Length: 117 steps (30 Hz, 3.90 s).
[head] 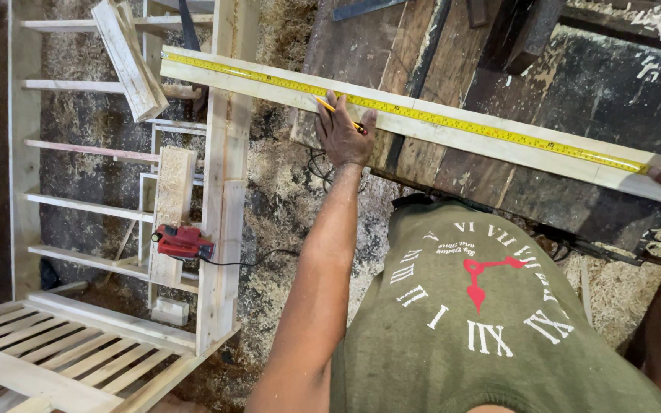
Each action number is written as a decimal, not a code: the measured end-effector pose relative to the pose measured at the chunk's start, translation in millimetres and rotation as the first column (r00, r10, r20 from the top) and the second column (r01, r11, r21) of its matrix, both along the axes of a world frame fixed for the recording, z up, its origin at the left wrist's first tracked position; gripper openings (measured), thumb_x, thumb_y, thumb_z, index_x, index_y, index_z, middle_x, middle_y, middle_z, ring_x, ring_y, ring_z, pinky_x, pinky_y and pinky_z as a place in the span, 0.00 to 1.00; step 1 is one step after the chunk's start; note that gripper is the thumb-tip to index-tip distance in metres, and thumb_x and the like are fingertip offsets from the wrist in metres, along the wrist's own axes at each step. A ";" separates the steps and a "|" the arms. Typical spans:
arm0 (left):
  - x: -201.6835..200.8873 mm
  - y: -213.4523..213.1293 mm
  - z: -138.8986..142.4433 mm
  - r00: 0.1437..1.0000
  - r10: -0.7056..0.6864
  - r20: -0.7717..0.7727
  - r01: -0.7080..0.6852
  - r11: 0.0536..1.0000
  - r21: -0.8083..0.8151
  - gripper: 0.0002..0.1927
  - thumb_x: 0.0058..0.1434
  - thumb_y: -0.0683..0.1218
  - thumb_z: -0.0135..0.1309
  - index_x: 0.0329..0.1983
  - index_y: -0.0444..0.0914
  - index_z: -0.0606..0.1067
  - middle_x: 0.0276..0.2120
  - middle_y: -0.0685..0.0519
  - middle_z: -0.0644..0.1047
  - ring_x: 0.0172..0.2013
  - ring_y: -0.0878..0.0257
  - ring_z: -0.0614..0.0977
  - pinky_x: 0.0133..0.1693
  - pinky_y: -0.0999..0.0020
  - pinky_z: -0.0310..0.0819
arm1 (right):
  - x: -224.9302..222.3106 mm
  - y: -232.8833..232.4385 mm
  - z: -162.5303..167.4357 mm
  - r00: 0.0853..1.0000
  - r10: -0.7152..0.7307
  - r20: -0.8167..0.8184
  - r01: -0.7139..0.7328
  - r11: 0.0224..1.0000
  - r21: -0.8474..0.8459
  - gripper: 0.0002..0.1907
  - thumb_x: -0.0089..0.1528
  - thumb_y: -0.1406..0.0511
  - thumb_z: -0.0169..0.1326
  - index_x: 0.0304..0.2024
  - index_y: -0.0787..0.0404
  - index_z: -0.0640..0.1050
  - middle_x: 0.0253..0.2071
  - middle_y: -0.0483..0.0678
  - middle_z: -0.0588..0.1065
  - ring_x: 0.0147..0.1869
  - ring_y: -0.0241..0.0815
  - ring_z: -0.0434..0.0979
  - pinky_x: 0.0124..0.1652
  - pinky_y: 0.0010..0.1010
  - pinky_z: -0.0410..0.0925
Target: The person measures a long wooden board with a tape measure on a workbench and marks it with a pencil. They reposition the board, use a square with the pencil to mark a straight line across it, then measure the board again with the tape measure.
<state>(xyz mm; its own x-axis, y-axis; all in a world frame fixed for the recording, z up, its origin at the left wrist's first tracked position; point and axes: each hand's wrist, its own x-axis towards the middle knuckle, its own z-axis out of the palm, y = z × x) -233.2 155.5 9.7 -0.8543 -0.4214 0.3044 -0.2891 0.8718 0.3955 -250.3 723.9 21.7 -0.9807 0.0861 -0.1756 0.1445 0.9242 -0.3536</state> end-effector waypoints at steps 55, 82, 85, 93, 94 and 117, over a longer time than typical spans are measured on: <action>4.9 -3.8 -7.5 1.000 -0.003 -0.011 0.004 0.998 0.059 0.60 0.41 0.81 0.62 0.68 0.42 0.61 0.73 0.42 0.62 0.71 0.41 0.61 0.71 0.44 0.50 | 9.1 1.9 12.9 0.991 -0.017 -0.131 0.001 0.993 -0.120 0.13 0.64 0.60 0.68 0.42 0.64 0.83 0.44 0.56 0.82 0.44 0.45 0.82 0.50 0.38 0.75; 6.9 -5.9 -19.9 1.000 -0.004 -0.005 0.004 1.000 -0.012 0.60 0.39 0.83 0.61 0.64 0.40 0.65 0.69 0.38 0.66 0.68 0.38 0.66 0.64 0.44 0.60 | 8.9 6.3 37.4 0.947 -0.269 0.178 0.253 0.962 0.106 0.18 0.60 0.51 0.69 0.48 0.50 0.86 0.42 0.56 0.79 0.40 0.53 0.81 0.38 0.49 0.73; 9.3 -5.9 -23.3 0.997 -0.023 -0.068 0.022 1.000 -0.021 0.59 0.42 0.82 0.63 0.65 0.40 0.65 0.69 0.38 0.66 0.69 0.37 0.65 0.66 0.44 0.59 | 10.4 6.1 43.9 0.981 -0.142 0.132 0.109 0.968 0.226 0.20 0.60 0.46 0.70 0.46 0.50 0.87 0.44 0.58 0.78 0.47 0.56 0.80 0.46 0.48 0.72; 10.1 -5.6 -23.5 0.999 -0.007 -0.038 0.007 1.000 -0.010 0.58 0.42 0.81 0.64 0.65 0.41 0.65 0.71 0.41 0.65 0.70 0.39 0.64 0.68 0.45 0.57 | 13.2 12.2 31.0 0.995 -0.092 0.045 0.078 0.965 0.249 0.22 0.58 0.44 0.71 0.44 0.50 0.88 0.46 0.57 0.77 0.50 0.57 0.79 0.47 0.49 0.71; 9.9 -5.5 -23.1 0.999 -0.008 -0.036 0.007 1.000 -0.008 0.58 0.42 0.81 0.64 0.66 0.41 0.65 0.71 0.41 0.64 0.70 0.39 0.64 0.68 0.45 0.57 | 13.4 13.5 29.8 0.995 -0.087 0.039 0.074 0.964 0.255 0.22 0.58 0.44 0.71 0.45 0.49 0.88 0.46 0.57 0.77 0.50 0.57 0.79 0.46 0.49 0.72; 11.3 -4.0 -18.1 1.000 -0.015 -0.010 0.015 1.000 0.025 0.59 0.42 0.80 0.64 0.67 0.41 0.62 0.71 0.40 0.63 0.70 0.40 0.63 0.69 0.46 0.54 | 10.1 9.8 28.4 0.982 -0.163 0.091 0.134 0.955 0.265 0.21 0.60 0.47 0.72 0.45 0.52 0.87 0.43 0.57 0.78 0.42 0.55 0.82 0.41 0.46 0.74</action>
